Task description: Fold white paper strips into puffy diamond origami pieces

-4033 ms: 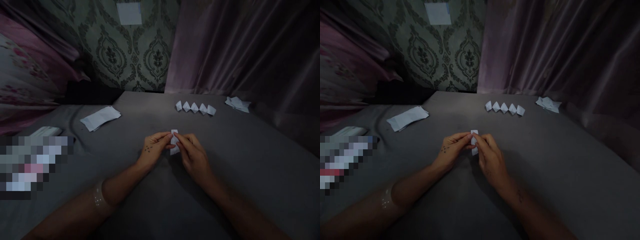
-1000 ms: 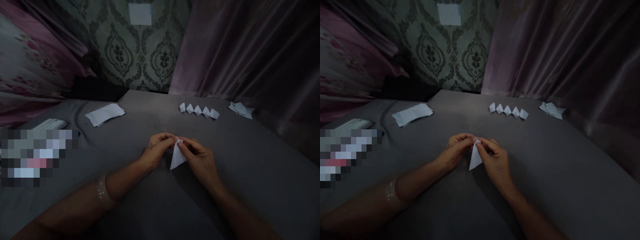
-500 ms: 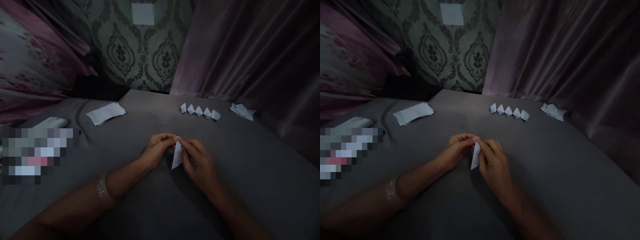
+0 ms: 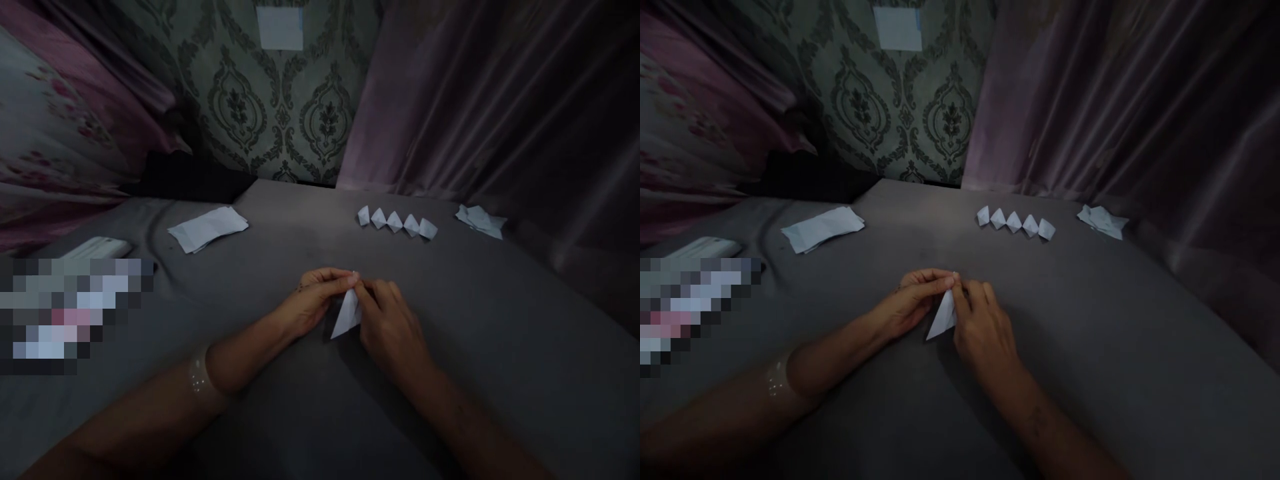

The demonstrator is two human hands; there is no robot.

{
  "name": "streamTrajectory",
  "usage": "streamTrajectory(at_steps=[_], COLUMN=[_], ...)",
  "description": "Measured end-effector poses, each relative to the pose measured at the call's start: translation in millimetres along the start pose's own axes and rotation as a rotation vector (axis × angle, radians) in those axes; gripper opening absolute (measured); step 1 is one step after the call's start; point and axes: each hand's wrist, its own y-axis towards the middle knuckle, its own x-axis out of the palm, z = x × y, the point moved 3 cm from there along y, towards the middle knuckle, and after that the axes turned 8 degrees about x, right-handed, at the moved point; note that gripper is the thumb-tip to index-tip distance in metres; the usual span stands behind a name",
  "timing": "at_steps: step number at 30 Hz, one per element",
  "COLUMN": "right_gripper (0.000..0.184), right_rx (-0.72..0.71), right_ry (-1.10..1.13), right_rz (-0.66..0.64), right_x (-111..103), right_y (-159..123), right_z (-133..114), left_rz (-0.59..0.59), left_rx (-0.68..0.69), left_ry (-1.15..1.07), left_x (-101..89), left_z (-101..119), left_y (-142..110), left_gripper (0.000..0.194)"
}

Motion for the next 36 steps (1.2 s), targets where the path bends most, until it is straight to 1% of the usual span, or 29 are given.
streamTrajectory(at_steps=[2, 3, 4, 7, 8, 9, 10, 12, 14, 18, 22, 25, 28, 32, 36], right_gripper=[0.046, 0.043, 0.040, 0.026, 0.026, 0.027, 0.030, 0.033, 0.034, 0.028, 0.023, 0.022, 0.021, 0.025, 0.028], right_rx=[0.078, 0.148, 0.246, 0.629, 0.728, 0.793, 0.827, 0.841, 0.839, 0.833, 0.795, 0.785, 0.790, 0.845, 0.886], right_ry=[0.241, 0.401, 0.580, 1.102, 1.225, 1.309, 1.350, 1.332, 1.259, 1.119, 1.024, 1.000, 1.020, 1.175, 1.305], right_rz=[-0.042, -0.070, -0.102, -0.185, -0.209, -0.234, -0.254, -0.283, -0.283, -0.250, -0.246, -0.245, -0.248, -0.314, -0.314], right_x=[-4, -5, -5, 3, 7, 10, 12, 14, 12, 6, 4, 5, 9, 20, 34], right_y=[3, 5, 7, 9, 9, 8, 8, 7, 7, 10, 13, 14, 14, 12, 14], right_z=[2, 5, 9, 21, 24, 25, 25, 24, 22, 19, 20, 22, 23, 24, 27], left_rz=[0.010, 0.009, 0.005, 0.000, 0.006, 0.015, 0.026, 0.030, 0.034, 0.059, 0.018, -0.013, 0.014, 0.107, 0.143], left_rx=[-0.006, -0.003, 0.003, 0.028, 0.038, 0.052, 0.070, 0.106, 0.129, 0.113, 0.090, 0.084, 0.128, 0.208, 0.214], left_ry=[-0.010, -0.008, -0.001, 0.016, 0.019, 0.024, 0.034, 0.064, 0.090, 0.100, 0.128, 0.165, 0.225, 0.301, 0.299], left_x=[-1.6, -1.6, -1.3, 0.7, 1.0, 1.0, 0.8, 0.7, 0.7, 2.0, 3.2, 2.2, 0.9, -0.1, -1.9], left_z=[-1, -1, 0, 0, 0, 0, 0, 0, 0, -1, -4, -5, -4, -1, -4], left_y=[1, 1, 1, -1, -1, -1, -2, -2, -2, -3, -5, -4, -2, 1, 6], left_gripper=[0.024, 0.023, 0.023, 0.021, 0.020, 0.019, 0.018, 0.016, 0.016, 0.018, 0.021, 0.022, 0.021, 0.021, 0.021])
